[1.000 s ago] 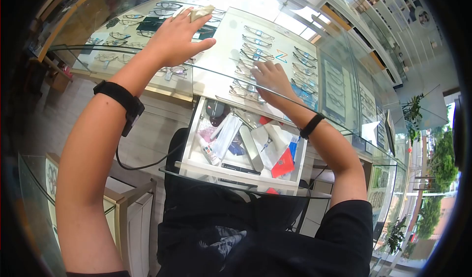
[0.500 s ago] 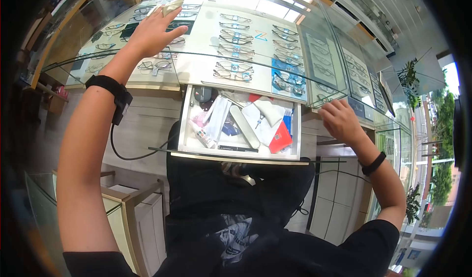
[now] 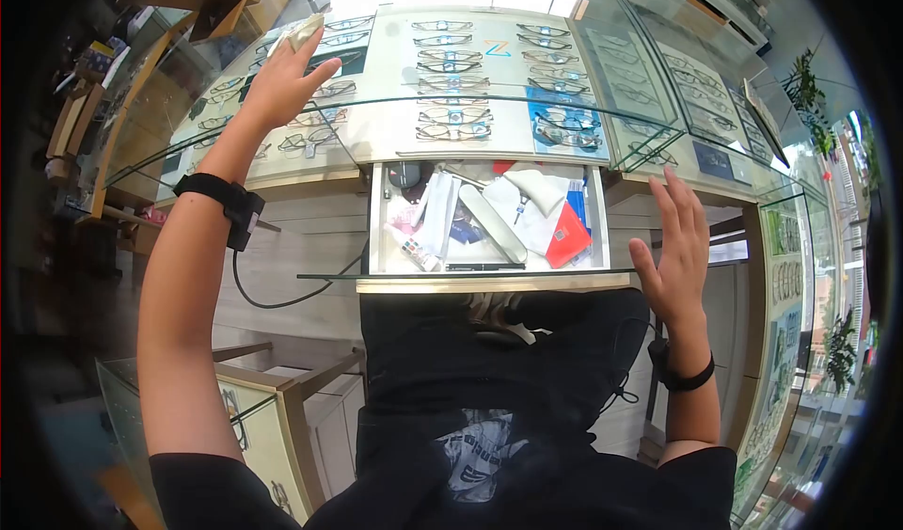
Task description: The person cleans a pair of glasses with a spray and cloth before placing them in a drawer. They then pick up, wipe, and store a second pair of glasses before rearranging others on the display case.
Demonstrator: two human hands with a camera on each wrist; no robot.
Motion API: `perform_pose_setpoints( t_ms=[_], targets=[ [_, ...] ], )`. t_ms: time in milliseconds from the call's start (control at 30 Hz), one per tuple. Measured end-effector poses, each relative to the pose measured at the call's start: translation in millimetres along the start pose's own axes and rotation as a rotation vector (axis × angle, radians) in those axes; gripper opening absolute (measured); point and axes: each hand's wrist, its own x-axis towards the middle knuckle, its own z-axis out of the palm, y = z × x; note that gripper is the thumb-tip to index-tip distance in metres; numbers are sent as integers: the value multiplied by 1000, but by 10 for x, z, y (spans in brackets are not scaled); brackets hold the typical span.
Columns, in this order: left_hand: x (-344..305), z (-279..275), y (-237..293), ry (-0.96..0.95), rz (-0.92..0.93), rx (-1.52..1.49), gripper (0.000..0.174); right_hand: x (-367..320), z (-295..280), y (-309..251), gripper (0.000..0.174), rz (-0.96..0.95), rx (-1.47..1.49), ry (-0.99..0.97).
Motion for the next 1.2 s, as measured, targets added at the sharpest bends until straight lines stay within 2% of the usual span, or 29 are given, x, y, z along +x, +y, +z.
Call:
perform_pose_setpoints(
  t_ms=[267,367,667,833,1200],
  targets=[
    [-11,-37,39,-41,-43,-24,84,179,105,60,76,31,2,72],
    [-12,-50,36,-36,-17,-16,78,276,181,113,74,16,10,101],
    [2,-40,37,-36,-17,-9,77,671,431,302,65,-22,-93,161],
    [3,-45,32,-25,-15,-43,82,903,553,408,64,-54,-81,193],
    [11,-38,8,-26,-3,-14,76,1204,741,570,62,-106,-81,218]
  ],
)
